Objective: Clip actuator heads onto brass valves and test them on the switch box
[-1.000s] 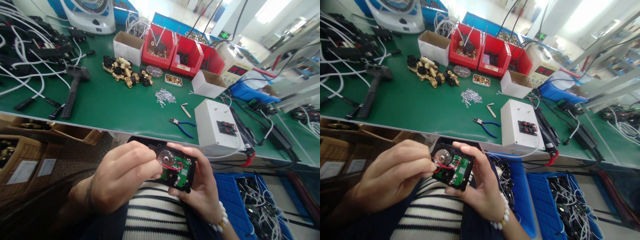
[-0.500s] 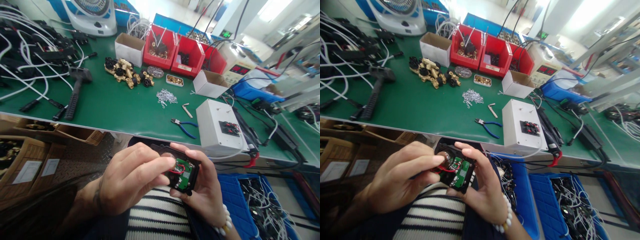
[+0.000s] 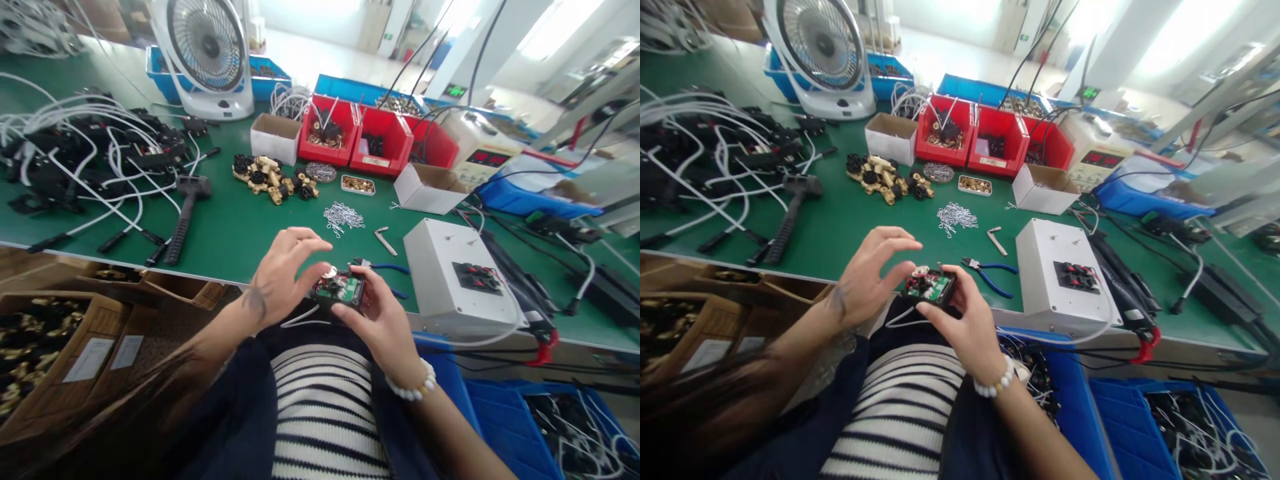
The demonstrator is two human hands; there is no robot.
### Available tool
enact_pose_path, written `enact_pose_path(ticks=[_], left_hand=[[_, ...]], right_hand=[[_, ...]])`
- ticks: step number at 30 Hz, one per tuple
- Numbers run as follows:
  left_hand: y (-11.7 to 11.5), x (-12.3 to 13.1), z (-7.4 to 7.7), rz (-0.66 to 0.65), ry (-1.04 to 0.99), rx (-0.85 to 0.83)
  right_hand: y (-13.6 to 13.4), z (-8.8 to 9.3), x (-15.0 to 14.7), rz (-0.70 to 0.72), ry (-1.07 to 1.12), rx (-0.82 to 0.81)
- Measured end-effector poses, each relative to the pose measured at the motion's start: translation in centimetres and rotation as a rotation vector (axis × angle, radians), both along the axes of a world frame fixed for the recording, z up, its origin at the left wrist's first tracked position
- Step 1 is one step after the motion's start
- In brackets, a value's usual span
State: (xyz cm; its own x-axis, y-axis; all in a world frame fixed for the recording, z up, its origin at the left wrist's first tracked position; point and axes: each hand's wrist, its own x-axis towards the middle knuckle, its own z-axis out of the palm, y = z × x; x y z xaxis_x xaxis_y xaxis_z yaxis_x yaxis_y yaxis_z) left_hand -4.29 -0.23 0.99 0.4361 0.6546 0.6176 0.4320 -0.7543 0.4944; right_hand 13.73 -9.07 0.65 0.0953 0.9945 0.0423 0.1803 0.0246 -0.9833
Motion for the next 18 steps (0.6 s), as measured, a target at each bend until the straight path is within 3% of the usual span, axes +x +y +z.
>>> enact_pose_path(ticks=[4, 8, 11, 14, 18], left_hand=[[7.9, -0.2, -0.9, 0.220, 0.045, 0.001], [15.5, -1.2, -0.1, 0.396, 0.106, -0.047], [19.9, -1.9, 0.5, 0.468, 0.163, -0.122], [22.4, -2.2, 0.1, 0.463, 0.233, -0.215], [22.3, -2.2, -1.4, 0.465, 0.262, -0.245]], right_hand=[[3.4, -2.1, 0.1, -0.117, -0.060, -0.036], [4.6, -3.5, 0.6, -0.155, -0.173, -0.036], [4.3, -3.7, 0.6, -0.173, -0.263, -0.032], [3.6, -3.4, 0.3, -0.172, -0.328, -0.025], [2.0, -3.0, 0.2, -0.135, -0.426, -0.008]])
